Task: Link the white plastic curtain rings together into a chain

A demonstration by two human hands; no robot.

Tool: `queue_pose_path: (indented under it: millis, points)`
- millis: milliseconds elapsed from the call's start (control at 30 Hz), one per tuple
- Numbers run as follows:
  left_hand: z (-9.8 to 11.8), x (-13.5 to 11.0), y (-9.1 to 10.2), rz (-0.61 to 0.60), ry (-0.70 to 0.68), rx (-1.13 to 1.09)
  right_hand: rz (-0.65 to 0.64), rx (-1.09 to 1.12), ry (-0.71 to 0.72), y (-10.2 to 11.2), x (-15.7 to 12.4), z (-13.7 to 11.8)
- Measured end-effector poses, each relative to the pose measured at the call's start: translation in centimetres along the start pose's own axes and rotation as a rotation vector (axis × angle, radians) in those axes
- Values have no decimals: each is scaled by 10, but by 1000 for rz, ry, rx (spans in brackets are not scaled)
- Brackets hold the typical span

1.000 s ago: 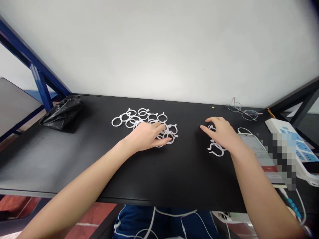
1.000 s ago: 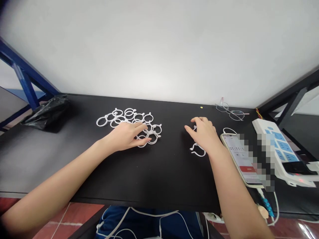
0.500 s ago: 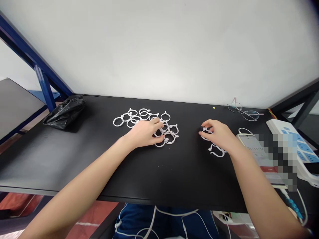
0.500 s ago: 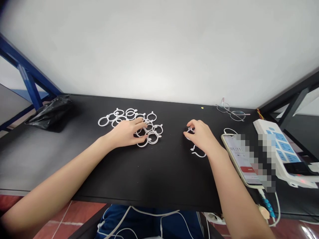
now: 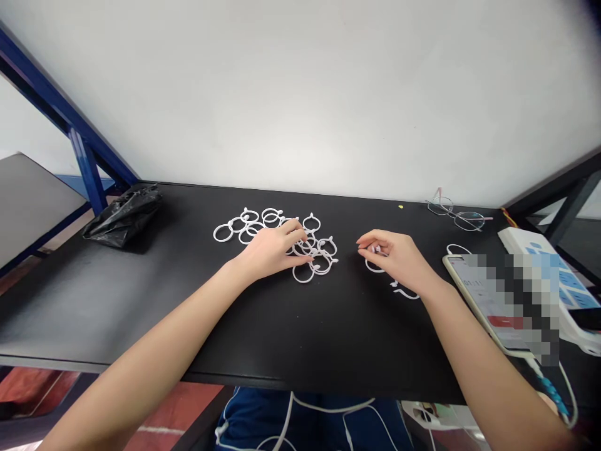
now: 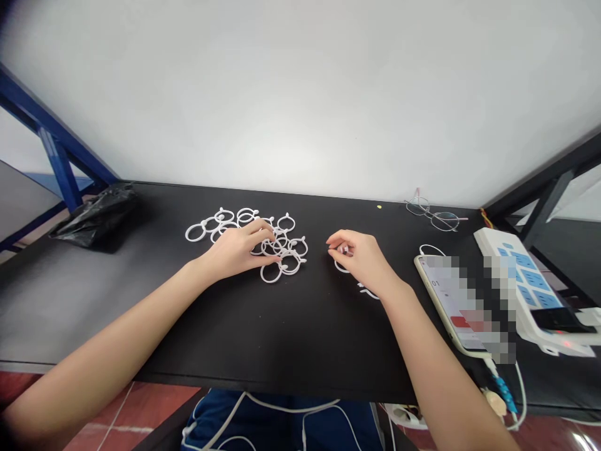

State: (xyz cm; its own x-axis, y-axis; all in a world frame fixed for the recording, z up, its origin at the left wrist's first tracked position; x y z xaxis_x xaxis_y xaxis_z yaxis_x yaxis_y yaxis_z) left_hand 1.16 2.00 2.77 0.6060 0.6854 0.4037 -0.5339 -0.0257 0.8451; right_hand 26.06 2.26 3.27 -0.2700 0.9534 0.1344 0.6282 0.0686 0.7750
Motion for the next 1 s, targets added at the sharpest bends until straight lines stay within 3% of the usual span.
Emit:
queue_pose_path:
  millis: [133,333,500,633,800,1000]
  points:
    - [7,0,2,35,-63,-54,-23,155,-42,-8,-1,-6]
    - [27,-2,3,219,-190,-10,-21,419,-141,-4,-1,-8]
    - [45,-4,-2,229,-271,-6,-80,656,-139,-4,-2,-14]
    - [54,-4,-6,219,-262,-12,-99,735,-147,-8,-4,-19]
    - [55,-5,-9,277,-183,-76,-264,870,-130,-21,-7,-30]
    - [54,-4,-9,379,-226,15,-381,1058,-151,-38,-9,-36]
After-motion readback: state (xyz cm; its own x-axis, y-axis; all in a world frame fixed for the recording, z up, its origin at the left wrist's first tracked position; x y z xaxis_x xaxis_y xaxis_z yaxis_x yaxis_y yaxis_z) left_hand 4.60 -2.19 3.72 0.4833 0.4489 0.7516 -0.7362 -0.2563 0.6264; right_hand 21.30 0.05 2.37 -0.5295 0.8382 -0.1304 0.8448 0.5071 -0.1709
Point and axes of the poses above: each hand's wrist, its own x-axis towards the middle knuckle, its own y-axis out of the back of the hand, z = x × y, the point moved 4 cm from there along x, towards the middle knuckle, and after that the axes turned 9 degrees about -x, right-handed, at the moved point
